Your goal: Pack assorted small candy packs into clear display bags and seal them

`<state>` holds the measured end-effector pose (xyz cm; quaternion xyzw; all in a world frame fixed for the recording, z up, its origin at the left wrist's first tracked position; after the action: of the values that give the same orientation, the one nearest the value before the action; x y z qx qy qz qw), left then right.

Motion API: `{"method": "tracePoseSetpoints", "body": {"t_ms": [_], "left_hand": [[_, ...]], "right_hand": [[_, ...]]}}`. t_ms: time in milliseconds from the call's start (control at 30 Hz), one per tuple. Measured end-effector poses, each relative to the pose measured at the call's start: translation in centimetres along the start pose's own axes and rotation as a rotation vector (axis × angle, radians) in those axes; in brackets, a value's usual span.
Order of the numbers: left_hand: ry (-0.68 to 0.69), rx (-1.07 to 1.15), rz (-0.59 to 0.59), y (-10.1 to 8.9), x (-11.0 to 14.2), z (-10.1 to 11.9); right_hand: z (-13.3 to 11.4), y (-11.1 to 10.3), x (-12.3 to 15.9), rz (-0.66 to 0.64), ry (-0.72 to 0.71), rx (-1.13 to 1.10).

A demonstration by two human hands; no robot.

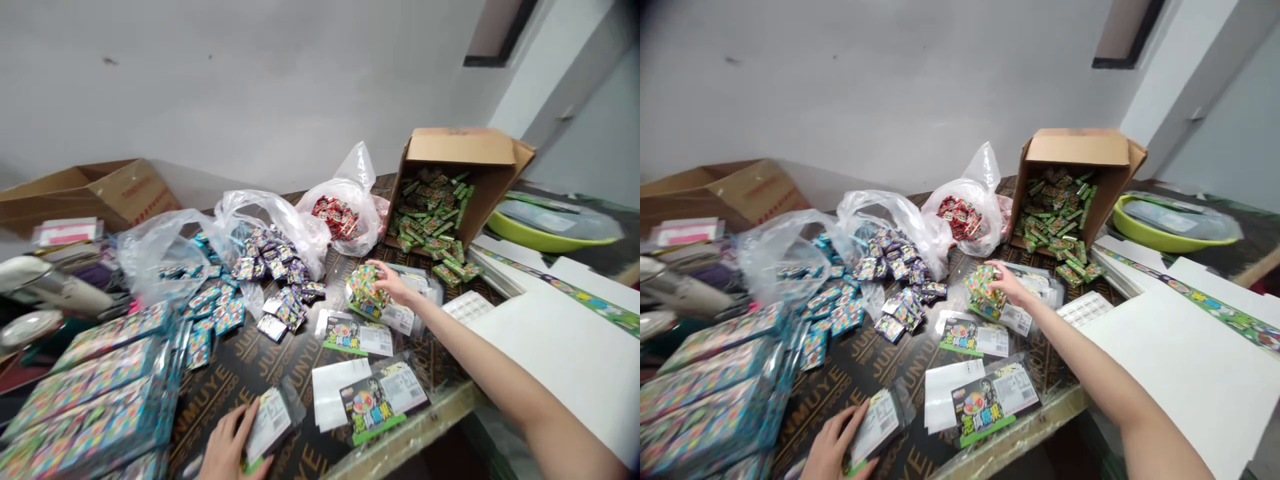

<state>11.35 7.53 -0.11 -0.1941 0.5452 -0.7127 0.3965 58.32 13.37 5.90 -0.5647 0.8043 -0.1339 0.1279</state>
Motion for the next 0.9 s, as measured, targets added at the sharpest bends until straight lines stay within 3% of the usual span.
{"method": "tracePoseSetpoints", "body": {"t_ms": [67, 133, 267, 367, 433, 500, 600, 700, 800, 900], "left_hand": [[-0.015, 0.007, -0.019, -0.6, 0.0, 1.1], [-0.030, 0.017, -0.037, -1.0, 0.1, 1.8], [-0.045, 0.047, -0.036, -1.5, 0.5, 2.0], [-0.089, 0.136, 0.007, -2.6, 0.1, 2.8], [-0.164, 0.308, 0.090, -3.9, -0.8, 3.8], [-0.257, 0.618, 0.168, -4.7, -1.9, 4.9], [-0.463, 1.244, 0.195, -3.8, -3.3, 5.9], [-0.590, 1.546, 0.177, -2.9, -3.6, 6.1], [-0.604, 1.618, 0.126, -2.8, -3.0, 5.9], [-0.613, 1.690, 0.091, -2.8, -2.1, 6.1]], "right_hand": [[-0.8, 5.8, 1.7, -0.200, -0.002, -0.226], [-1.5, 9.1, 2.7, -0.264, 0.002, -0.351], [-3.5, 11.1, 3.4, -0.182, -0.008, -0.454], [-6.1, 13.0, 5.8, -0.183, -0.040, -0.552], [-8.3, 15.3, 8.5, -0.224, -0.084, -0.592], [-10.2, 17.8, 11.6, -0.251, -0.126, -0.622], [-11.7, 20.7, 15.6, -0.288, -0.148, -0.622], [-12.6, 21.6, 18.1, -0.362, -0.231, -0.453], [-13.3, 21.4, 19.4, -0.436, -0.371, -0.206], [-12.9, 21.0, 19.2, -0.403, -0.360, -0.215]]}}
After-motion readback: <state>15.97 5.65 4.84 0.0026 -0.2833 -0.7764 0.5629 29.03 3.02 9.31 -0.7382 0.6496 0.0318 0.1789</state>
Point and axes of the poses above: each hand's wrist, its own x-axis away from the middle knuckle, its own y-axis out of the palm, z = x × y, the point moved 9 cm from there along -x, towards the middle knuckle, and after that the axes turned 1 degree about -z, right-handed, at the moved point
